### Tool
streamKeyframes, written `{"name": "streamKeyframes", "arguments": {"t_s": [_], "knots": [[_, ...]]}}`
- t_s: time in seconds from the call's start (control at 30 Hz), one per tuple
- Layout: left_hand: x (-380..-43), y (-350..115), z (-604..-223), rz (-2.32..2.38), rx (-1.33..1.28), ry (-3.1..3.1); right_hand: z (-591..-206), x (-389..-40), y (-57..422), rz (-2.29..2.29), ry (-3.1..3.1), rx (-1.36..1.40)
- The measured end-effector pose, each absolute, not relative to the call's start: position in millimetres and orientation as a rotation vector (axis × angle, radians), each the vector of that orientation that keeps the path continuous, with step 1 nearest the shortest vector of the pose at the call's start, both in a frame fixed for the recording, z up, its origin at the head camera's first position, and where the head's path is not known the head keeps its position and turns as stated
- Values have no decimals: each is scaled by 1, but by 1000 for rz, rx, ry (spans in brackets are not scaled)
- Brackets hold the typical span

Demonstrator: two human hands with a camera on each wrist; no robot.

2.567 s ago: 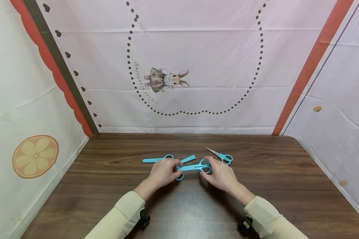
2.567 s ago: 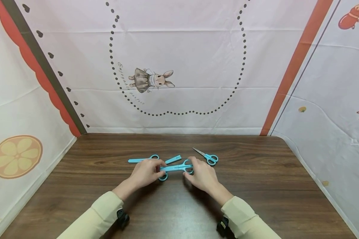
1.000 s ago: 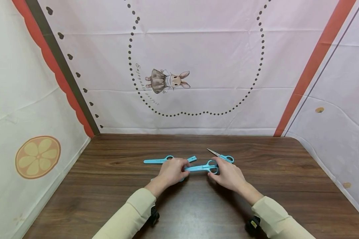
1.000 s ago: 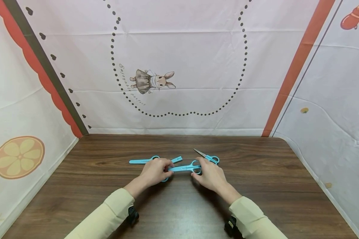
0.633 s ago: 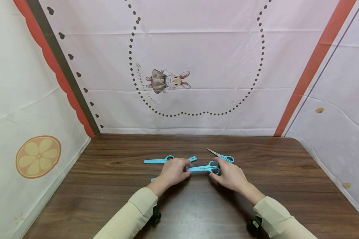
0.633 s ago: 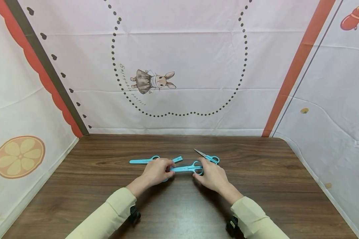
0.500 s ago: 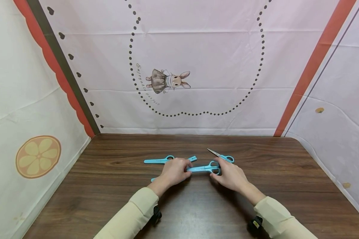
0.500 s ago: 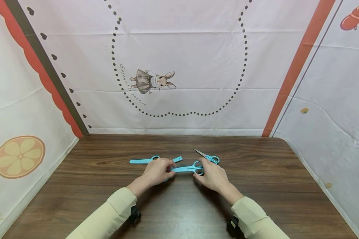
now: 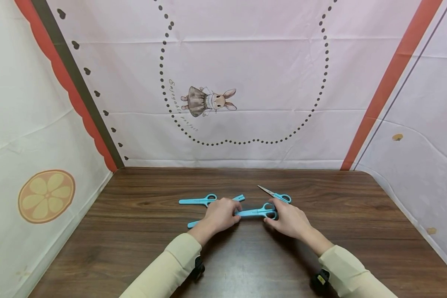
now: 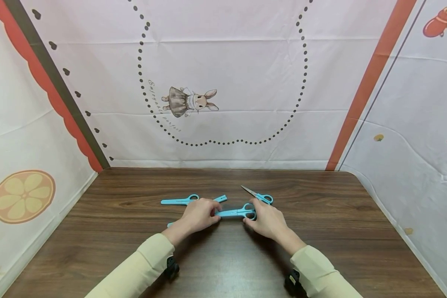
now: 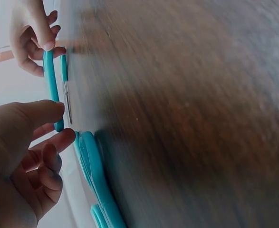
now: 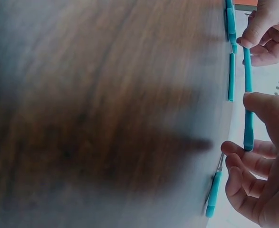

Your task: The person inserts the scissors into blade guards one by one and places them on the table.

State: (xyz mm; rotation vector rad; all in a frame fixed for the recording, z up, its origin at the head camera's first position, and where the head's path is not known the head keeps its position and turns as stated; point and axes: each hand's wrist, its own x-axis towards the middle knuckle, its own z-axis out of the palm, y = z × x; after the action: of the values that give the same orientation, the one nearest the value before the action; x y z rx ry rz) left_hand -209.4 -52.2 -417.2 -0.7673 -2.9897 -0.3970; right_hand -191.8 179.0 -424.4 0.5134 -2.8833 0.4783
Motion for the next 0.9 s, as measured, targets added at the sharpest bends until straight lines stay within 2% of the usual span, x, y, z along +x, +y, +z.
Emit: {"name": "streamKeyframes", "arguments": {"t_s": [0.9], "knots": [[-208,-40,-416,-390,-718,-3034,-423,-193,188,551,-2960,472]]}}
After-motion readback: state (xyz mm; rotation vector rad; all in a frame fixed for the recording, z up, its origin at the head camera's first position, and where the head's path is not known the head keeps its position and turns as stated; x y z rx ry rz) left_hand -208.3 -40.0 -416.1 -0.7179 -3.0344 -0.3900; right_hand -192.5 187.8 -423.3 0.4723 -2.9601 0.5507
